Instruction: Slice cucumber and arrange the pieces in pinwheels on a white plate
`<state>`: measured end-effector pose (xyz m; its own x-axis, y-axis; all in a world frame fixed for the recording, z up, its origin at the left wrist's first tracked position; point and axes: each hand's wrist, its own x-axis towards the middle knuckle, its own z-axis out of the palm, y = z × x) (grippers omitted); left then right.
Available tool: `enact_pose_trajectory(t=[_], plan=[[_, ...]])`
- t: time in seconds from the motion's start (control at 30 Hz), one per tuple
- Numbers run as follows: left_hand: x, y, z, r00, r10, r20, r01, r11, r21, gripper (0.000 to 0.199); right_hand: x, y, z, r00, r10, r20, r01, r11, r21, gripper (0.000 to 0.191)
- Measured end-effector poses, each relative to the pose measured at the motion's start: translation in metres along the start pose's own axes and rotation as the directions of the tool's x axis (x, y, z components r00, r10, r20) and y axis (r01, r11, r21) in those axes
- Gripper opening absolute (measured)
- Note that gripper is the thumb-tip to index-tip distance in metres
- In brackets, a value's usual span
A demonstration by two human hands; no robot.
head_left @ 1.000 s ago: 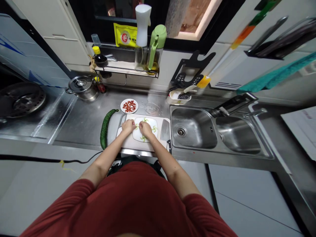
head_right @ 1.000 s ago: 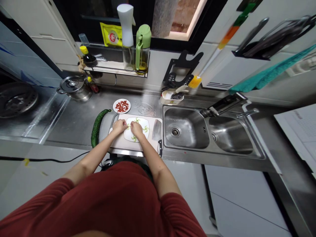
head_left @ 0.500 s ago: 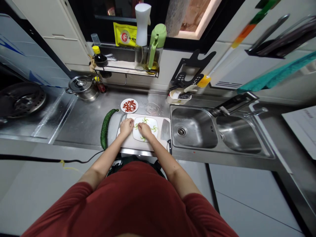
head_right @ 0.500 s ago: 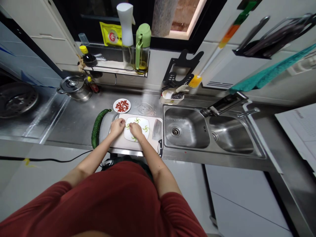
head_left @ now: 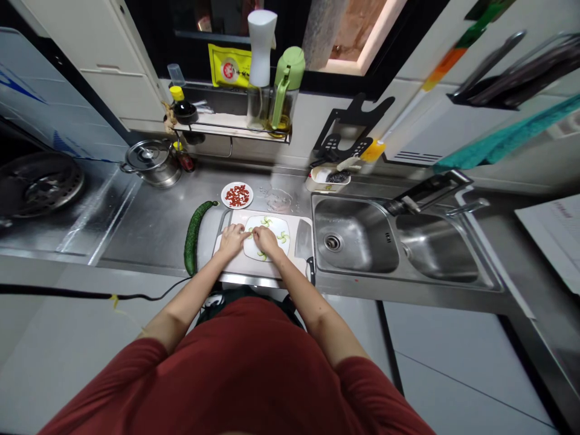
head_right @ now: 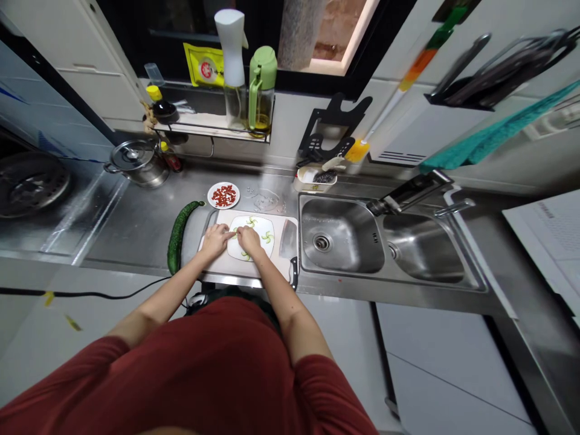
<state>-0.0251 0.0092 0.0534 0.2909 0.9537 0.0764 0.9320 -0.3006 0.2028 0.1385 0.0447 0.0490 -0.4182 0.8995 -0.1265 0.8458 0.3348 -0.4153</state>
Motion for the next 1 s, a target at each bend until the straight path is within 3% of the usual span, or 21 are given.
enact_pose_trajectory(t=[0.43, 0.73, 0.87, 1.0], plan=[[0.006, 0.002, -0.006, 0.998, 0.043, 0.049, -0.044, 0.999, 0.007, 0.031, -0.003, -0.004, -0.004, 1.000, 0.014, 0.013, -0.014, 1.000, 0.006, 0.027], [0.016, 0.010, -0.012, 0.998, 0.042, 0.055, -0.043, 0.999, 0.004, 0.028, -0.018, 0.001, -0.015, 0.992, 0.053, -0.112, -0.039, 0.991, 0.125, 0.027], [0.021, 0.013, -0.013, 0.998, -0.016, 0.060, 0.020, 0.998, -0.058, 0.026, -0.028, 0.009, -0.019, 0.982, 0.065, -0.175, -0.029, 0.979, 0.203, 0.025], [0.027, 0.010, -0.009, 0.986, -0.169, 0.015, 0.169, 0.967, -0.193, 0.028, -0.040, 0.020, -0.023, 0.968, 0.072, -0.242, -0.002, 0.960, 0.280, 0.024]])
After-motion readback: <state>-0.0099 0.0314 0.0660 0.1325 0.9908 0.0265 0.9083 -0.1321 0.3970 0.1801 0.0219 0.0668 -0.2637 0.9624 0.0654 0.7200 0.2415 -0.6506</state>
